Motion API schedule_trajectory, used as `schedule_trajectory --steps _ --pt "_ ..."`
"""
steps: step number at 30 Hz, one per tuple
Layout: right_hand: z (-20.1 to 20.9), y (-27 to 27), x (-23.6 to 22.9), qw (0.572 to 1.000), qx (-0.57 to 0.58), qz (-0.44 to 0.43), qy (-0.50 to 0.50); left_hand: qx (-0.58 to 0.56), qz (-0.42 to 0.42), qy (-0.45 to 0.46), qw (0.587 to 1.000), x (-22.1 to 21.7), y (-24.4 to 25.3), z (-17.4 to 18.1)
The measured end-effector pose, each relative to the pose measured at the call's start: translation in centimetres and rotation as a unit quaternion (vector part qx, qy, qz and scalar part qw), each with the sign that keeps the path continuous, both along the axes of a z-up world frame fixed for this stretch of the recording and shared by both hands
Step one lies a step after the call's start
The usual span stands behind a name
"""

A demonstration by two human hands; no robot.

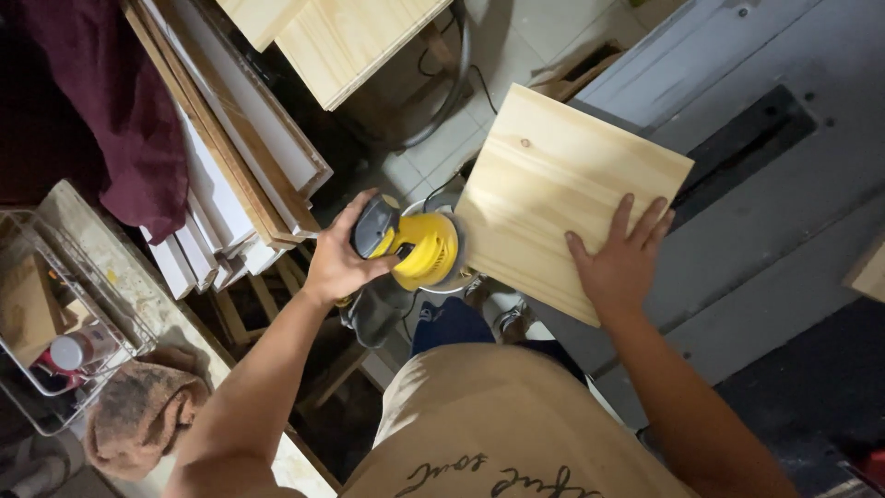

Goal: Sanding the surface of a wooden board using an orbital sander on a workbench.

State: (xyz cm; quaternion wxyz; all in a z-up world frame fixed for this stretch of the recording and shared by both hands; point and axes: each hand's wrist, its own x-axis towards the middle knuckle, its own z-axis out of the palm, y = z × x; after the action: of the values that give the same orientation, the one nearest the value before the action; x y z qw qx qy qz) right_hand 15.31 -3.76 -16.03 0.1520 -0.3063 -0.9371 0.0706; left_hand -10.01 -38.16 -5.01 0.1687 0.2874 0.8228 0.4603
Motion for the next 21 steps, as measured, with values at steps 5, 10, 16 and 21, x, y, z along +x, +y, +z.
schedule_trajectory --steps 5,10,16,21 --pt "-1.1 0.1 -1.7 1.0 -0.003 0.02 0.009 -0.013 0.014 0.006 1.0 -1.7 0.1 -1.1" --pt "-1.2 0.3 -1.8 1.0 -0.015 0.024 -0.007 -0.016 0.027 -0.035 0.999 -5.4 3.9 -1.2" --pt "-0.6 0.4 -1.7 0.999 -0.004 0.045 -0.02 -0.027 0.031 -0.042 0.998 -12.1 10.3 -3.2" --pt "-0.4 0.2 -1.5 0.992 -0.1 0.01 -0.07 -0.025 -0.041 -0.093 0.995 -18.6 16.4 -3.6"
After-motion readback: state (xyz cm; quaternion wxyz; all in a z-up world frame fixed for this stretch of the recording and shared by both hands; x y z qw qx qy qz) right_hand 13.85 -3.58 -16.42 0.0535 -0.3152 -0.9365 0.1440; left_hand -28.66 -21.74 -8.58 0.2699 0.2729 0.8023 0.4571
